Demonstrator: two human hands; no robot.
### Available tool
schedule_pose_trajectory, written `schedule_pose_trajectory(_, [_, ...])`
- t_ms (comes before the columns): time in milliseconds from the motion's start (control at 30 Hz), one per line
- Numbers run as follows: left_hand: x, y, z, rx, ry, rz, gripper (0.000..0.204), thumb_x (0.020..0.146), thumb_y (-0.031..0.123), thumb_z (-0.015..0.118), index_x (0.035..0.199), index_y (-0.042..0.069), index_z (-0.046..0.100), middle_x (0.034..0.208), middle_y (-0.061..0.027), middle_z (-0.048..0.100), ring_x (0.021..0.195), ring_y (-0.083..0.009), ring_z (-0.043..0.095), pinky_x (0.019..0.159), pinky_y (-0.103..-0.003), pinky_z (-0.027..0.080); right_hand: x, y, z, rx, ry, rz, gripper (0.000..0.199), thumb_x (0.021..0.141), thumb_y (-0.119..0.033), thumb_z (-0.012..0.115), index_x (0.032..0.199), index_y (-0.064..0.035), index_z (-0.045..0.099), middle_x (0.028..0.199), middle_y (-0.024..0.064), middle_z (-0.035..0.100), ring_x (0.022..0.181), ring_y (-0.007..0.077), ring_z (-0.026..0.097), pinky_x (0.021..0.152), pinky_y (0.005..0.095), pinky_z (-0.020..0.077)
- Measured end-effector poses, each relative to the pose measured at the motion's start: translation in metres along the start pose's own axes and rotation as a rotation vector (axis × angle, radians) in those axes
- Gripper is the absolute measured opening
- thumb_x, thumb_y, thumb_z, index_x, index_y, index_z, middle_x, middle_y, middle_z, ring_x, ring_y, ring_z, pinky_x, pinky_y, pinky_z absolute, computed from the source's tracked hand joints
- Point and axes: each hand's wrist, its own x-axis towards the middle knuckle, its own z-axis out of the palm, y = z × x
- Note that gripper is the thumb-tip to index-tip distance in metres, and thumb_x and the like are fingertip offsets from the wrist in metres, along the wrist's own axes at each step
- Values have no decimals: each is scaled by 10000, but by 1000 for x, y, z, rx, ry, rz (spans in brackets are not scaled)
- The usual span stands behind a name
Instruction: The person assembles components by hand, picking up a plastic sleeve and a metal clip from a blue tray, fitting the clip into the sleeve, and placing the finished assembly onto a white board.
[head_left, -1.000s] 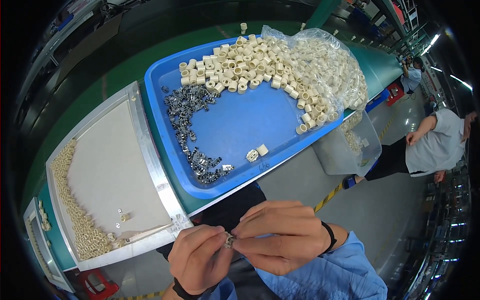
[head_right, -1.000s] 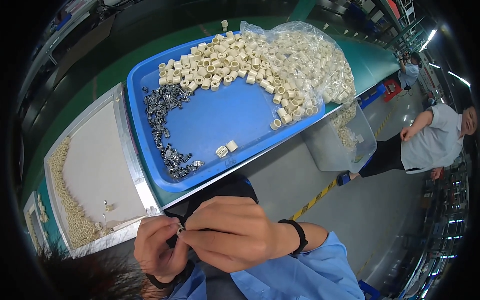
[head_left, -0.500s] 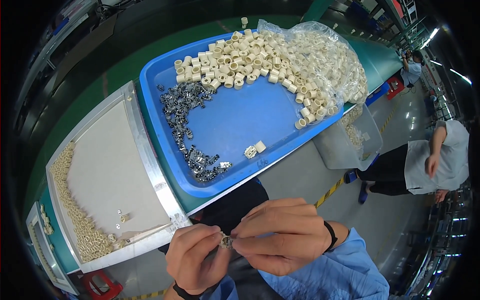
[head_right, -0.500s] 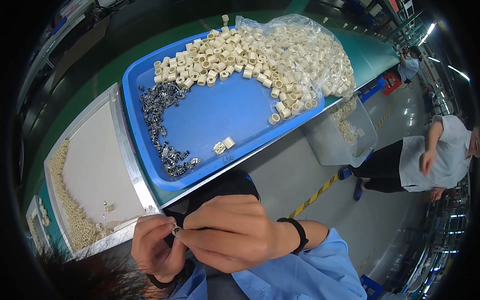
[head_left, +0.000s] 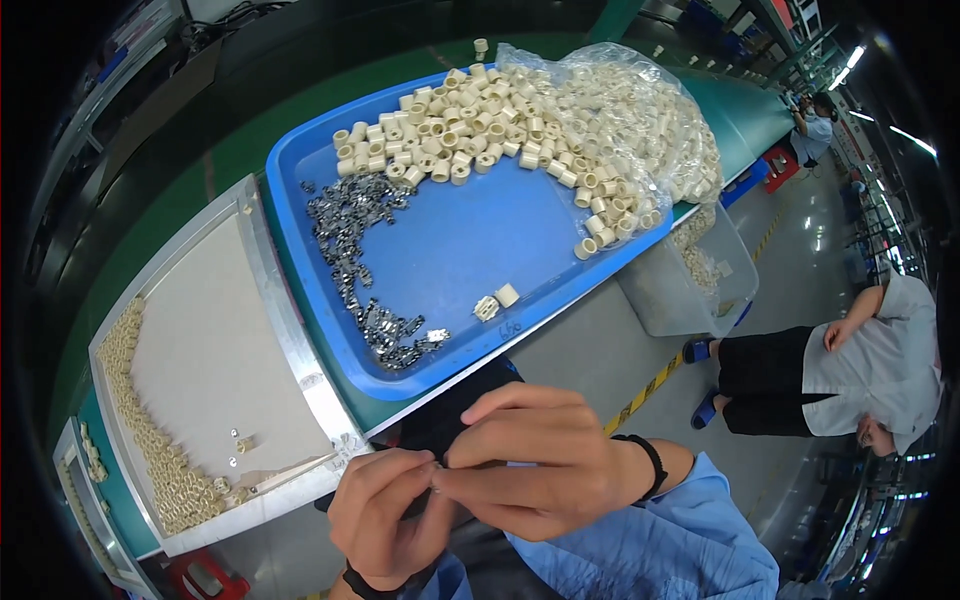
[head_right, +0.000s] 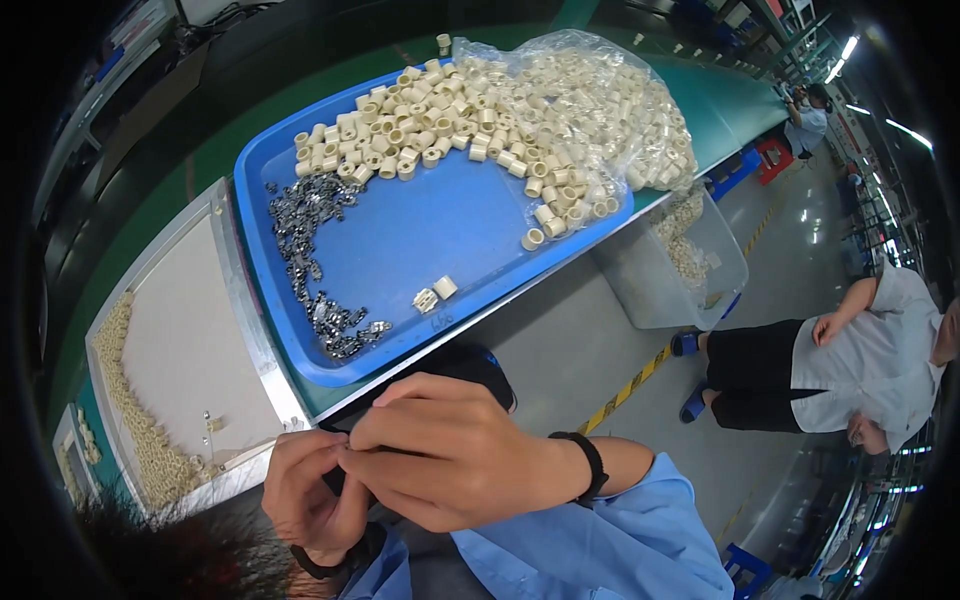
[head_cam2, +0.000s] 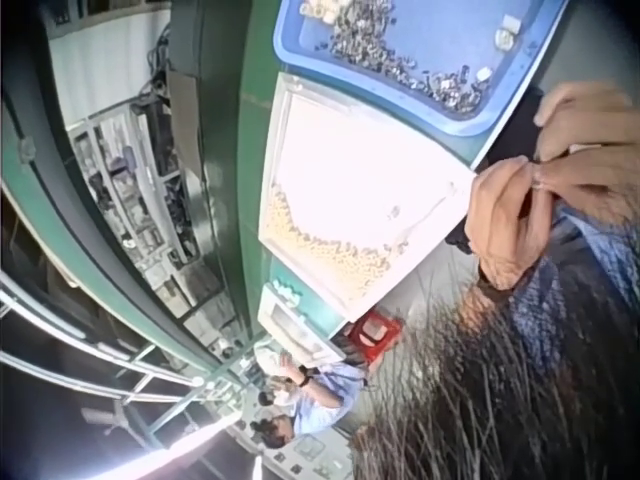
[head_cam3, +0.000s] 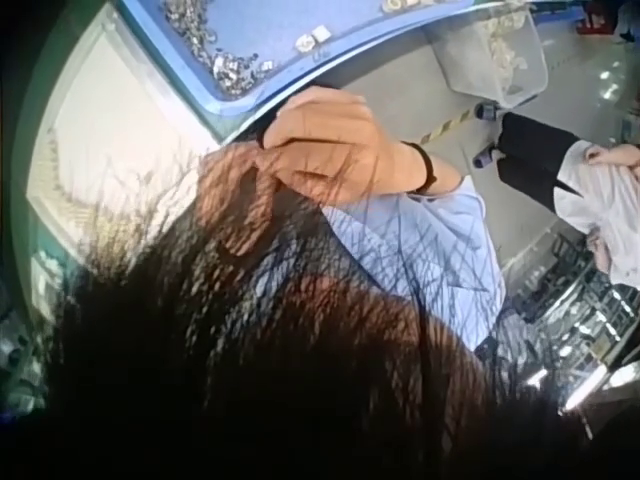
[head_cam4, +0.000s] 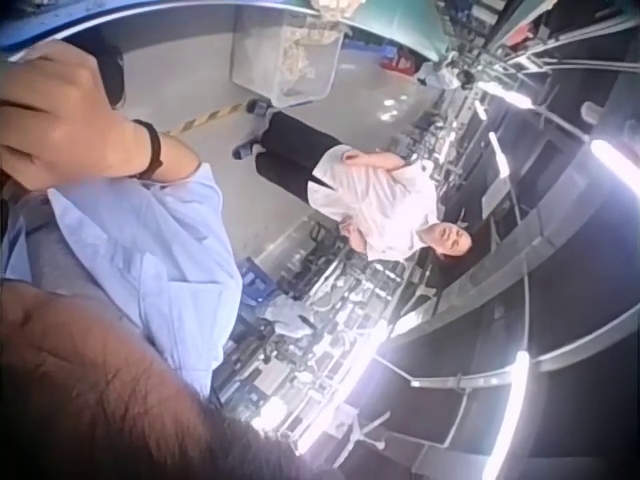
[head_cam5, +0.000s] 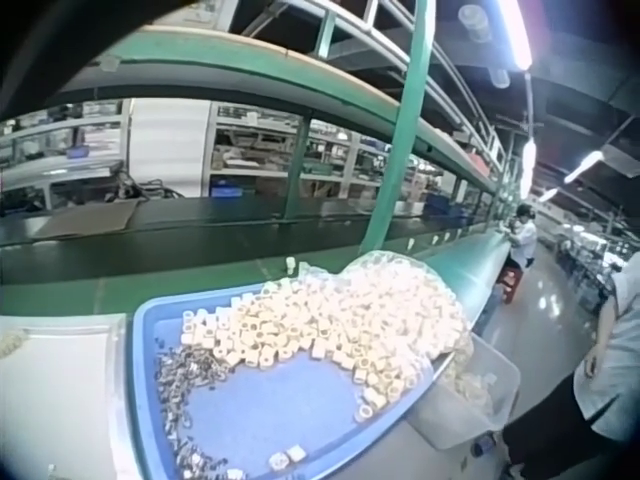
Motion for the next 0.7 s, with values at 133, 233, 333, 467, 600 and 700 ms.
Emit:
schedule_pose_trajectory(133, [-1, -11, 4, 7, 7, -77, 330, 713, -58, 853, 1002, -16, 699, 973, -154, 726, 810, -295, 715, 708, -350, 560, 2, 10, -1, 2, -39, 46, 318, 795, -2, 787, 1113, -19, 789, 907, 70, 721, 771, 215, 697, 785, 381, 573])
schedule_pose_trajectory(233, [-1, -12, 1, -8, 27, -164, 328, 718, -60, 855, 1002, -25, 695, 972, -167, 721, 833, -300, 704, 728, -348, 544, 3, 39, -28, -138, -51, 178, 345, 812, -13, 773, 1156, -35, 775, 968, 82, 710, 799, 256, 686, 746, 387, 544])
schedule_pose_trajectory(333, [1, -11, 3, -14, 2, -173, 334, 717, -61, 859, 1005, -20, 693, 974, -166, 721, 843, -300, 699, 735, -350, 543, 16, 78, -51, -401, -41, 185, 277, 841, -38, 735, 1114, -45, 777, 998, 96, 707, 810, 283, 682, 727, 391, 523])
schedule_pose_trajectory(467, [5, -8, 5, -50, -59, -154, 315, 761, -90, 813, 1038, -25, 678, 1005, -173, 696, 895, -280, 673, 795, -344, 528, 24, 108, -64, -548, -360, 266, 181, 875, -79, 688, 1039, -40, 753, 942, 109, 707, 865, 294, 690, 753, 405, 533])
schedule_pose_trajectory(600, [6, -9, 2, -61, -68, -156, 305, 784, -102, 792, 1054, -31, 670, 1024, -176, 684, 919, -271, 661, 824, -343, 521, 30, 111, -70, -458, -517, 427, 152, 895, -96, 670, 1022, -35, 729, 928, 117, 705, 910, 288, 689, 791, 399, 538])
schedule_pose_trajectory(700, [6, -10, 2, -74, -56, -161, 306, 784, -99, 795, 1055, -31, 670, 1026, -175, 685, 920, -272, 661, 824, -343, 522, 29, 103, -71, -315, -510, 541, 141, 907, -90, 669, 1027, -35, 717, 925, 118, 703, 920, 282, 689, 809, 395, 540])
